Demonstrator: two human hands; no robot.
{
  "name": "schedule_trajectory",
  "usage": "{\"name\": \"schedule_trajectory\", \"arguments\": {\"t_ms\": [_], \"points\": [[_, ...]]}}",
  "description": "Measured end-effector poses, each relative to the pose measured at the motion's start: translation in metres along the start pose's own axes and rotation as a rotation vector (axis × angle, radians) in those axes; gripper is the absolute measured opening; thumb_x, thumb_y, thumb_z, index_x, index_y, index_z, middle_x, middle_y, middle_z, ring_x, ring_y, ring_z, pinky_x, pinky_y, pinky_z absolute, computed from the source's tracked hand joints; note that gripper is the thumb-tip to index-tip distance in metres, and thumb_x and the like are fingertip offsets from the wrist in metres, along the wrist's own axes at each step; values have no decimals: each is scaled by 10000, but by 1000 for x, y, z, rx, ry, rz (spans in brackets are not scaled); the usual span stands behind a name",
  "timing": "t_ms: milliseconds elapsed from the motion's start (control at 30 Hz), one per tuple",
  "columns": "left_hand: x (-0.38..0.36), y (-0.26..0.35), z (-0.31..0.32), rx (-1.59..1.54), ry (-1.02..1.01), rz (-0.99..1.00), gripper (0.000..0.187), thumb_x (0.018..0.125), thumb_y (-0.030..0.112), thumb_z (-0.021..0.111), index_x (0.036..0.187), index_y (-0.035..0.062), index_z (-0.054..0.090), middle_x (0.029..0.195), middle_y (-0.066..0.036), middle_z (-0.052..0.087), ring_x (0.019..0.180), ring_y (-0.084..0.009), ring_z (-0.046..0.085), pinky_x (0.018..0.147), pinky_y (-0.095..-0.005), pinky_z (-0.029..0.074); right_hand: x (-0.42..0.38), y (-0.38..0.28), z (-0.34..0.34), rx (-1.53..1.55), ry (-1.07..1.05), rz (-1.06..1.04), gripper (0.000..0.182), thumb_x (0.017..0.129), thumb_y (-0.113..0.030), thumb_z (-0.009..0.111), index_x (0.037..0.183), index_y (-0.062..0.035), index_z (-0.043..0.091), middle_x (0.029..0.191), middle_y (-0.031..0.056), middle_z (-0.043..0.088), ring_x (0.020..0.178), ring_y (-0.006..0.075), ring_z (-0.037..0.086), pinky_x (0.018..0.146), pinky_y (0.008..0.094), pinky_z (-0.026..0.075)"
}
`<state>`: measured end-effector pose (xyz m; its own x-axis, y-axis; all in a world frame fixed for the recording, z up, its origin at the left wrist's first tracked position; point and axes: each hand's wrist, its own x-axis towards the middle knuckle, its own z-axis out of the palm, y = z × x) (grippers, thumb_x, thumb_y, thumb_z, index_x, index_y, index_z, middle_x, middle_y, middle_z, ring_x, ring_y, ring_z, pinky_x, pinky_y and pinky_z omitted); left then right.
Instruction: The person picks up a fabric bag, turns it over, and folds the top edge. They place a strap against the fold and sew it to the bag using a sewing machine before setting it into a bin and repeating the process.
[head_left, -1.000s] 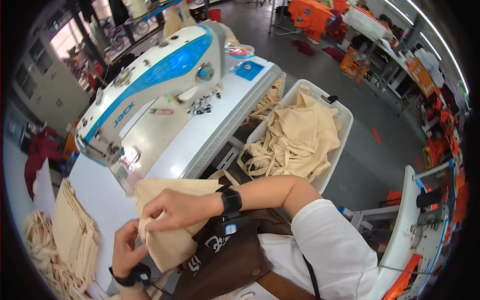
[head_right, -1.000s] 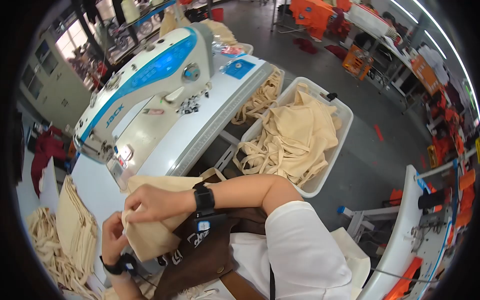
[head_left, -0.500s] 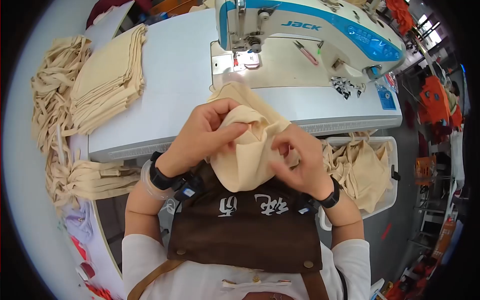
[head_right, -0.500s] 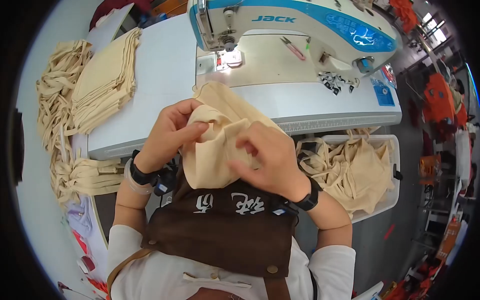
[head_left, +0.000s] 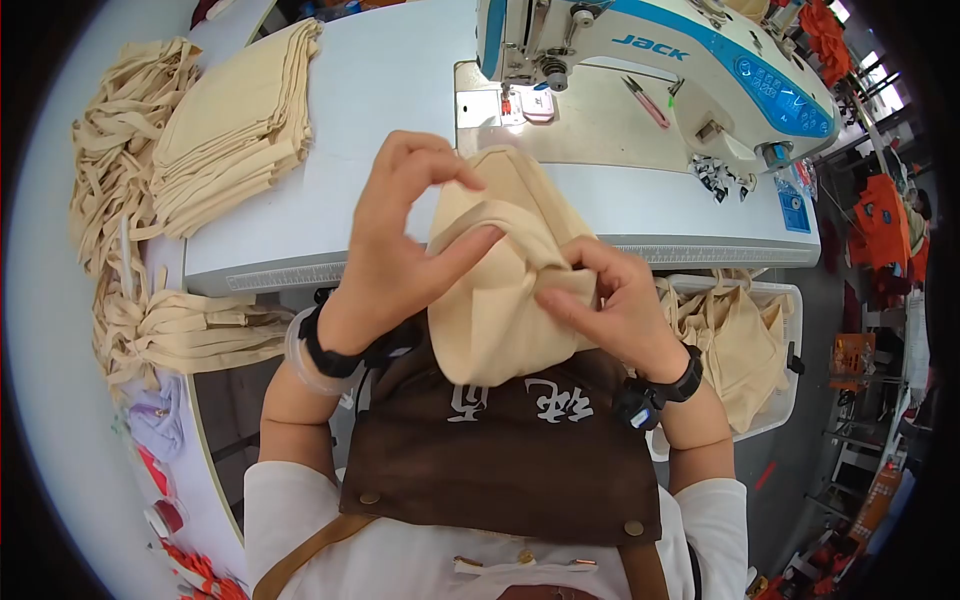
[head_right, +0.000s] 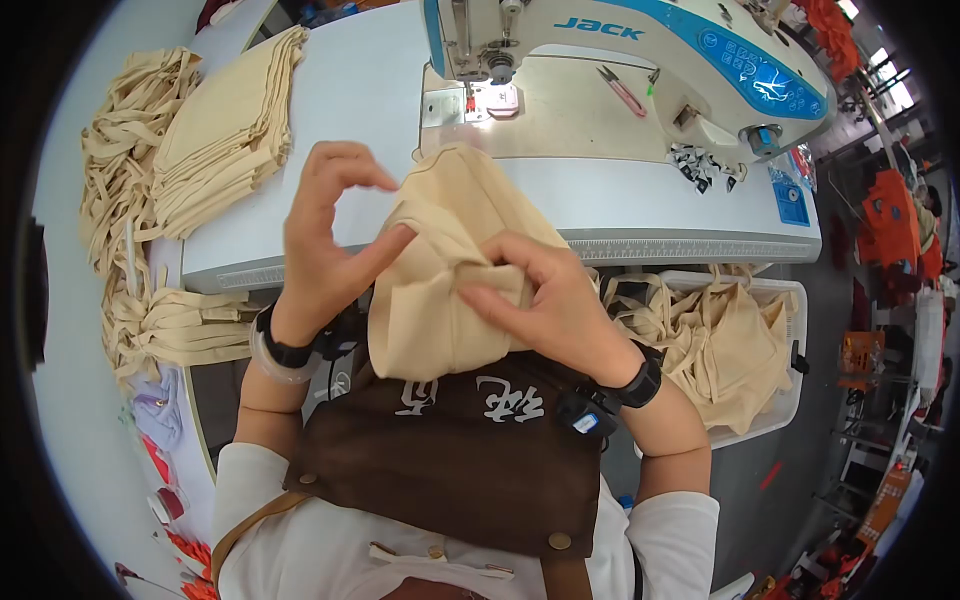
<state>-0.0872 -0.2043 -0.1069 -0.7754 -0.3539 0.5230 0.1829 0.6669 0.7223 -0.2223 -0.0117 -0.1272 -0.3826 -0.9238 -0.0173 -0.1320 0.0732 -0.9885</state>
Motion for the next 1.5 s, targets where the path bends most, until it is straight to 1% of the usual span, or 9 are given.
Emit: {"name": "schedule_trajectory", "arguments": {"t_ms": [200,333,467,567,700,867,1067,1367,1500], "points": [[-26,33,-13,-1,-253,-128,415,775,250,804,1030,-7,601,1020,-59,617,943,-166,584,884,-304,457,-1,1,17,-23,139,-102,194,880,-133,712,1008,-2,649,848,26,666,765,49,554,677,233,466],[-28,28,-19,-389,-465,-546,315,885,201,711,1096,-12,615,1049,-61,662,929,-99,581,833,-284,490,-5,4,16,56,-4,-175,217,903,-142,693,1074,-19,641,946,47,663,828,67,571,710,237,480],[-30,29,-31,-331,-734,-489,290,944,219,627,1147,13,610,1063,-76,657,944,-145,603,857,-299,481,2,-4,16,152,62,-204,327,887,-127,691,1191,-45,602,1139,92,626,988,166,615,872,301,505],[-37,38,-26,-411,-844,-313,285,980,227,579,1185,30,600,1044,-86,651,949,-183,608,864,-309,475,5,-7,22,-218,-153,-500,510,868,-182,721,1313,-37,518,1341,103,545,1191,227,567,1031,370,438],[-39,61,-27,-458,-925,-305,281,949,202,656,1140,-2,619,959,-121,655,874,-192,627,788,-315,475,6,8,32,-58,-507,-466,420,829,-223,761,1188,-52,625,1272,89,615,1230,268,562,1089,420,385],[-40,79,-60,-333,-976,-283,178,916,109,673,1039,-15,635,795,-129,650,663,-223,627,606,-306,465,-24,-16,17,-253,129,-469,174,736,-29,781,870,-57,673,773,29,677,713,232,654,746,328,518],[-35,79,-91,-326,-1068,-307,137,948,108,633,1013,-11,653,723,-97,635,589,-173,591,550,-281,429,-50,-36,-1,-972,605,-880,228,696,25,721,900,-50,650,732,57,611,632,236,577,609,341,436],[-29,74,-106,-158,-1221,-315,174,973,165,618,1033,5,647,728,-112,623,644,-181,578,613,-293,448,-73,-30,-43,-672,854,-809,89,890,15,644,979,2,648,907,67,678,907,188,639,1029,440,452],[-23,59,-110,-154,-1173,-370,188,958,154,641,1035,-18,648,783,-85,633,757,-115,558,700,-265,455,-94,-32,-55,-204,783,-651,91,981,-61,568,1005,5,627,840,48,628,848,168,652,1048,442,448]]}}
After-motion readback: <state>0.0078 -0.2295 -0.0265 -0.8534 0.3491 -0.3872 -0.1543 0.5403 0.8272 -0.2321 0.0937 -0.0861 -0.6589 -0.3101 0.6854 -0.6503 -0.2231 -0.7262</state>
